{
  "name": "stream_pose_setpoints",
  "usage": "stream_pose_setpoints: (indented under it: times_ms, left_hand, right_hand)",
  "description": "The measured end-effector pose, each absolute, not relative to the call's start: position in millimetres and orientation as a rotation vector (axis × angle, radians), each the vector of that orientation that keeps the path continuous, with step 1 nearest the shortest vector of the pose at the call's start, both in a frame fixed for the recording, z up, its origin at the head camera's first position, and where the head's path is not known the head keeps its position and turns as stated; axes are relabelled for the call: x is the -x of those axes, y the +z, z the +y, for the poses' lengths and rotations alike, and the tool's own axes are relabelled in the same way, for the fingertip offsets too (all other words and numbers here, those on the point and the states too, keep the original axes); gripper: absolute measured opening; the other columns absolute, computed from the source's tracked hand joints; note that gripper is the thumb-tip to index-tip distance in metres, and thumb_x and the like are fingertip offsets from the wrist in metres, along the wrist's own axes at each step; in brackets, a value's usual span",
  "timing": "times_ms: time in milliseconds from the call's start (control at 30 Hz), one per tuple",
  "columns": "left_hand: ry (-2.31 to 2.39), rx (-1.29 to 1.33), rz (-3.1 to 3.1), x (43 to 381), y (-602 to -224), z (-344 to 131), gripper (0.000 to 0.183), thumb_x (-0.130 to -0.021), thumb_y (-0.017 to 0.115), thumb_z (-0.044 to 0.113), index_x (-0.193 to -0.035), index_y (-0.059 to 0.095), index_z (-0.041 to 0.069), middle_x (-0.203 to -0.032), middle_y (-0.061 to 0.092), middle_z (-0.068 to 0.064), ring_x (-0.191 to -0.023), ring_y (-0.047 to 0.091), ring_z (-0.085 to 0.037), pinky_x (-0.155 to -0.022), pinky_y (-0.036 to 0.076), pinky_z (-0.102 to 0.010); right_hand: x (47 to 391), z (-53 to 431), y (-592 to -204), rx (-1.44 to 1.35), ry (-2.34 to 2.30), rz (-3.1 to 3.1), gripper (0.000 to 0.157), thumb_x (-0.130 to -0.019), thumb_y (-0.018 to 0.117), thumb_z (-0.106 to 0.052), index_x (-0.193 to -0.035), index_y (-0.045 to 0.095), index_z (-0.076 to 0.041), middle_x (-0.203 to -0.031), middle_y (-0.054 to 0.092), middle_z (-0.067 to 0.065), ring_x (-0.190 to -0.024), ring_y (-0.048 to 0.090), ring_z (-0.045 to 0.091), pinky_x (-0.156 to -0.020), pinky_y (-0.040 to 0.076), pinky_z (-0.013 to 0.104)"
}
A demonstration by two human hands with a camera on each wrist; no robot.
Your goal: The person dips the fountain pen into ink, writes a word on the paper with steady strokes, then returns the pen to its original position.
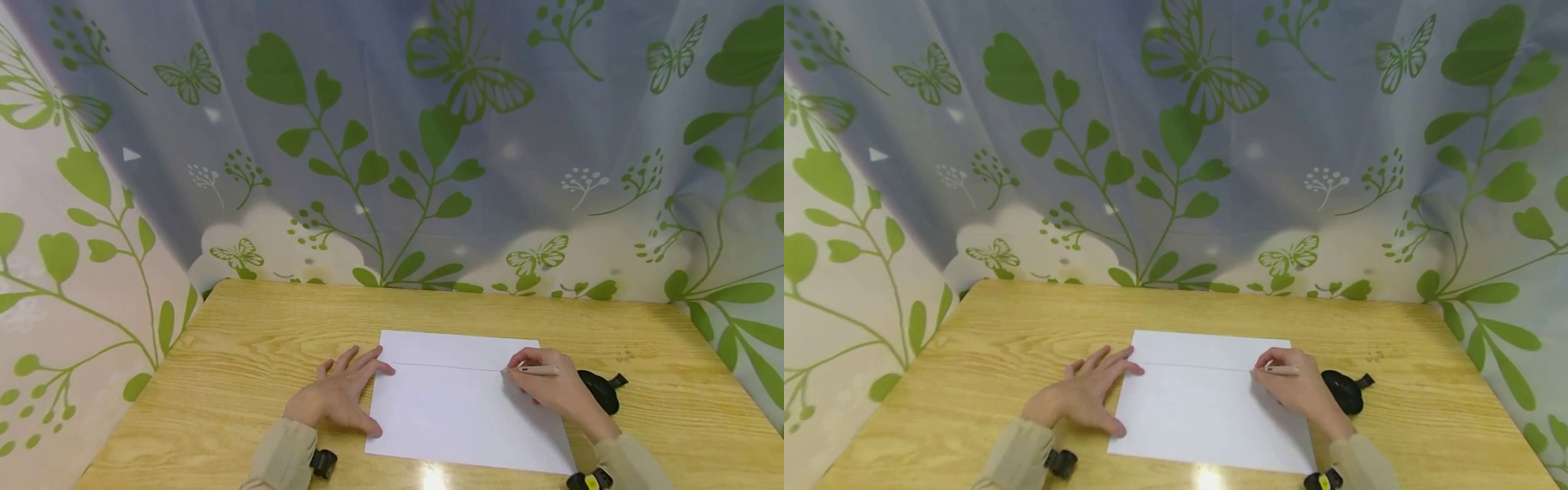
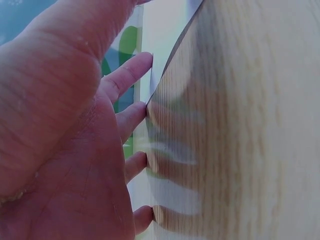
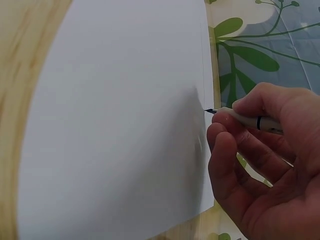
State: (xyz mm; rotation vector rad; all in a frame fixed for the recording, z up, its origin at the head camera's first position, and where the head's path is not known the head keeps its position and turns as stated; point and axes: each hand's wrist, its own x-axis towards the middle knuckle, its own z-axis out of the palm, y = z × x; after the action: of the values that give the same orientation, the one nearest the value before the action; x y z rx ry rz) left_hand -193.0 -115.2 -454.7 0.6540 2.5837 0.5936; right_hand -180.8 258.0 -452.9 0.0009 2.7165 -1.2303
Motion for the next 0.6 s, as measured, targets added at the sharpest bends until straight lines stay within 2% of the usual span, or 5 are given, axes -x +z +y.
stream_pose_setpoints:
  times_ms: [267, 600]
  left_hand:
    - [0.587, -0.655, 2.587, 193.1, -454.8, -115.1, 0.084, -0.071, 0.09, 0.044, -0.142, 0.046, 0.036, -0.173, 0.015, 0.006, -0.159, 0.009, -0.04, -0.115, 0.011, -0.077]
    - [0.596, -0.666, 2.597, 192.3, -454.8, -115.1, 0.086, -0.068, 0.092, 0.045, -0.14, 0.047, 0.036, -0.173, 0.018, 0.007, -0.159, 0.01, -0.04, -0.114, 0.013, -0.077]
  right_hand:
    - [179.0, 260.3, -451.7, -0.018, -1.221, 2.721, 0.014, -0.095, 0.07, -0.023, -0.101, 0.072, -0.01, -0.063, 0.061, 0.005, -0.05, 0.054, 0.016, -0.047, 0.046, 0.031]
    - [177.2, 265.3, -450.3, -0.038, -1.192, 2.74, 0.018, -0.093, 0.072, -0.026, -0.102, 0.072, -0.011, -0.067, 0.064, 0.005, -0.052, 0.056, 0.017, -0.048, 0.047, 0.032]
